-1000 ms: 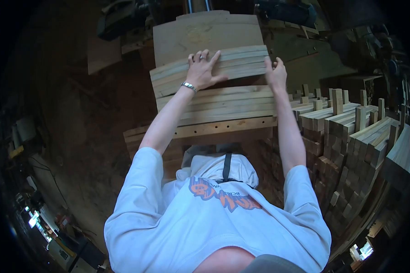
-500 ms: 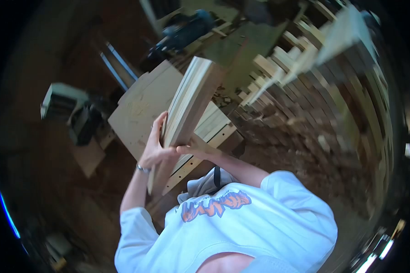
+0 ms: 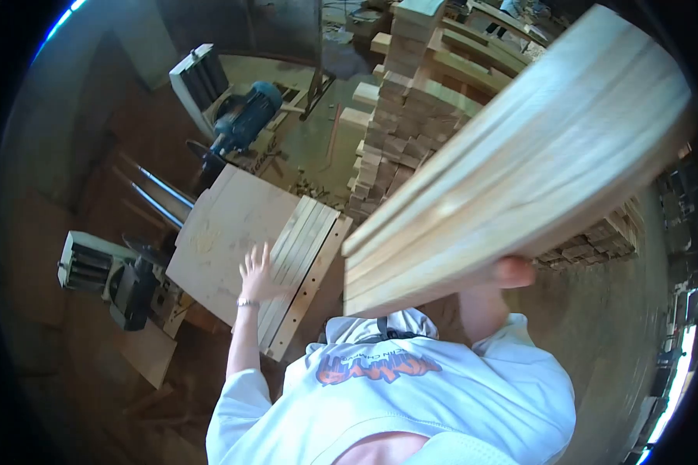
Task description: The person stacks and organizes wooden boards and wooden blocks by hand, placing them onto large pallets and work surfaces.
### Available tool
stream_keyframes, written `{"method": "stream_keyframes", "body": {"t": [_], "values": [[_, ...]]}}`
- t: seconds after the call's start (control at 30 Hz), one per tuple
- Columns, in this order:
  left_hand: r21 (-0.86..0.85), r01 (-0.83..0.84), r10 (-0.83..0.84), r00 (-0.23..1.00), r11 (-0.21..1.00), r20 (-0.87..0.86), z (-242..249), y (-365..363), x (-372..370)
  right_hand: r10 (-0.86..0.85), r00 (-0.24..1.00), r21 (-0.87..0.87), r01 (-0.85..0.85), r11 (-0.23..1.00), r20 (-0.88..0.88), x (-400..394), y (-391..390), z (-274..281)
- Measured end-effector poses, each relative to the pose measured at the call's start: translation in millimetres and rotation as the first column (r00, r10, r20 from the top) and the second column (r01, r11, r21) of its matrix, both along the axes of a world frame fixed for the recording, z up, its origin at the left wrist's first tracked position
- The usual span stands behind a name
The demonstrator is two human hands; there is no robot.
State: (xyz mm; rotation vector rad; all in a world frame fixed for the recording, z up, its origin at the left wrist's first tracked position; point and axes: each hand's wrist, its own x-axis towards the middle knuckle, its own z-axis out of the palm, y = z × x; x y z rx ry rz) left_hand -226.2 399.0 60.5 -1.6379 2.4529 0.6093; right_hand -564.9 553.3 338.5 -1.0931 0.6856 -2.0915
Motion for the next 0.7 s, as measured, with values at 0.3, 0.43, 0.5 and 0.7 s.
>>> {"method": "stream_keyframes", "body": {"t": [0.3,0.43,0.5,0.7], "values": [[-0.328,-0.142,-0.258,0.367,0.934,-0.894,160,-104,-125,-0.565,0.784,-0.144,0.547,0.825,-0.256,-231,-102,174],[-0.276,0.219,-0.263,-0.085,0.936,-0.961,302,-188,-228,-0.216,0.941,0.259,0.283,0.923,-0.260,-196,-172,192],[-0.228,0.349,-0.202,-0.109,0.909,-0.973,342,-231,-281,-0.467,0.842,0.293,0.534,0.793,-0.270,-172,-183,197],[0.181,0.702,0.219,0.036,0.688,-0.975,369,-300,-402,-0.007,1.000,0.709,-0.010,0.705,0.021,-216,-245,151]]}}
